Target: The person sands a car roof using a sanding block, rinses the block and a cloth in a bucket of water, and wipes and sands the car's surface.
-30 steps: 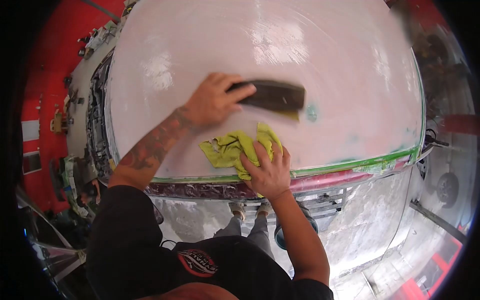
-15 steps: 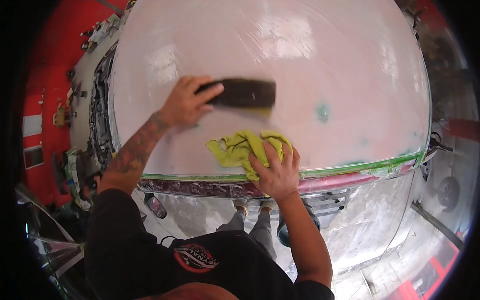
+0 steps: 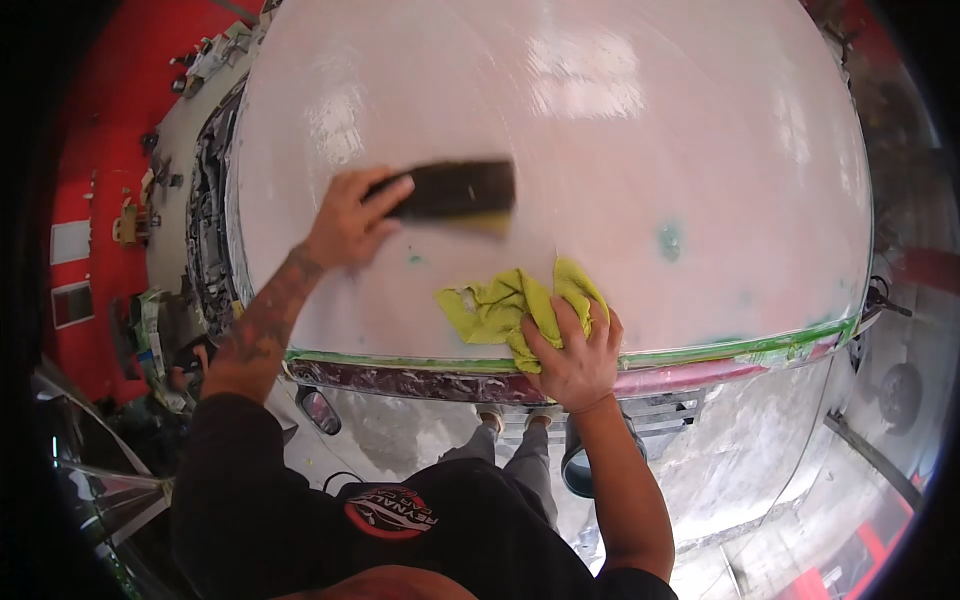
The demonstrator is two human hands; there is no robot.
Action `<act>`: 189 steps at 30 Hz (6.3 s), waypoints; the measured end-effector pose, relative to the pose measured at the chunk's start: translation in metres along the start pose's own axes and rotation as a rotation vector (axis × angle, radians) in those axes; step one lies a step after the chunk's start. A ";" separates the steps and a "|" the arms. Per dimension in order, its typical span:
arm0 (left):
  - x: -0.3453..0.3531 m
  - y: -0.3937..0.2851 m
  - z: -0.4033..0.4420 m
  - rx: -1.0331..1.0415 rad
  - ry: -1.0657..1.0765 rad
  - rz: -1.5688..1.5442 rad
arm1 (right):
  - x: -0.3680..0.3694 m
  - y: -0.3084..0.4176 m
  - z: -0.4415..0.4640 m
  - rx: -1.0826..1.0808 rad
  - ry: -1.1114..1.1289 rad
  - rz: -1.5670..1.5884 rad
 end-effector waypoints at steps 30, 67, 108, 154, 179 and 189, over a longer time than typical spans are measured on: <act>0.058 -0.058 0.125 0.310 0.159 -0.086 | 0.001 -0.004 -0.008 0.020 0.043 0.035; 0.038 0.147 0.307 0.004 -0.245 0.194 | 0.001 -0.008 -0.007 0.010 0.010 0.118; -0.005 0.017 0.050 0.046 0.097 0.031 | -0.001 -0.003 0.000 0.044 0.022 0.042; -0.059 0.184 -0.054 -0.752 -0.522 0.168 | 0.006 0.000 -0.007 -0.033 -0.012 -0.092; -0.048 0.107 -0.153 -0.694 -0.445 0.267 | 0.007 0.002 -0.007 -0.060 0.024 -0.109; -0.027 0.111 -0.093 -0.770 -0.492 0.399 | 0.010 -0.001 -0.011 -0.051 -0.017 -0.120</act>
Point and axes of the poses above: each hand's wrist, its own z-axis towards the middle knuckle, its own x-axis out of the palm, y = z × x, the point moved 1 cm from there along z, towards the middle knuckle, and after that the axes turned 13 degrees about -z, right-handed, at the moved point
